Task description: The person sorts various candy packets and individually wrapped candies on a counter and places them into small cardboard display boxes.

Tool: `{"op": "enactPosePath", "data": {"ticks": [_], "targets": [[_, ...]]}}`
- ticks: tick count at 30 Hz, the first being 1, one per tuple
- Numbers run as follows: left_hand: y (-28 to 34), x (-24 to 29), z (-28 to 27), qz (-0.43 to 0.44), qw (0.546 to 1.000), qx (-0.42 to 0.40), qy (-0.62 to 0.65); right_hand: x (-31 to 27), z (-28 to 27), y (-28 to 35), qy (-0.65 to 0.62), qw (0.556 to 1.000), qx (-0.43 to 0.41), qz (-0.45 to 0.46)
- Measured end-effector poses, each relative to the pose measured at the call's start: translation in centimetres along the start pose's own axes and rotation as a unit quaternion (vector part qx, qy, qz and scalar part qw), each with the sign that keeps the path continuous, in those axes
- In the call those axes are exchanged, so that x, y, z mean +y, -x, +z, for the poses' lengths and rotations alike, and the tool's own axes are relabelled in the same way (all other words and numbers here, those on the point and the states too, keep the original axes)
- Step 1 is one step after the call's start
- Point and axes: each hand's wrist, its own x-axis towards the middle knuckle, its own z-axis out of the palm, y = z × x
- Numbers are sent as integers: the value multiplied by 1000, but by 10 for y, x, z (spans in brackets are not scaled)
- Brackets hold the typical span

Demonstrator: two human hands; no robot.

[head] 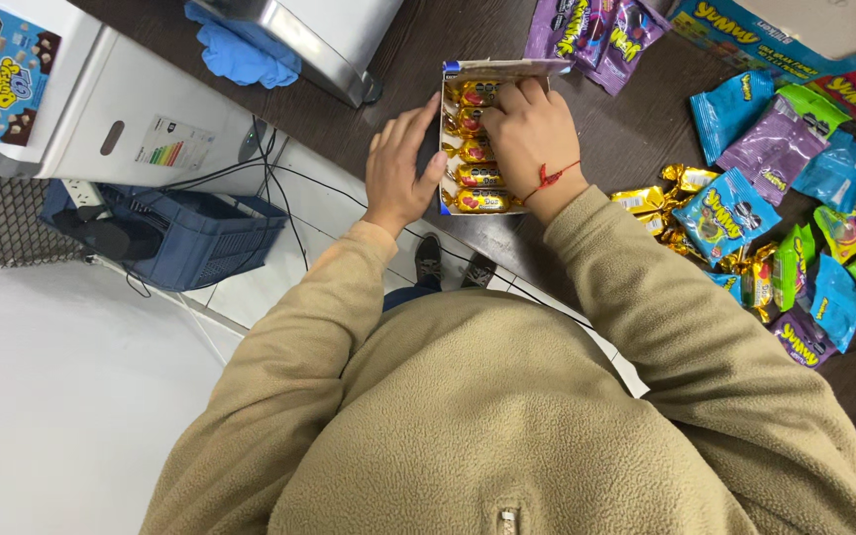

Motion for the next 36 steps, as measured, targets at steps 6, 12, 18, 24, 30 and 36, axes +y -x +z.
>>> {"op": "enactPosePath", "data": {"ticks": [6, 12, 18, 24, 30, 36], "targets": [[0, 0, 2, -1, 1000, -9, 0, 2, -13, 10, -34, 999, 12, -17], [0, -2, 8, 3, 1000, -3, 3, 42, -72, 74, -184, 976, 65, 101], [2, -24, 19, 57, 998, 6, 8, 78, -62, 179, -134, 956, -139, 220], [1, -9, 10, 64, 998, -2, -18, 75, -48, 196, -82, 964, -151, 203], [0, 2, 12, 15, 999, 28, -13, 92, -29, 189, -118, 971, -108, 180], [1, 3, 11, 7, 1000, 27, -9, 110, -7, 173, -253, 941, -89, 205]]}}
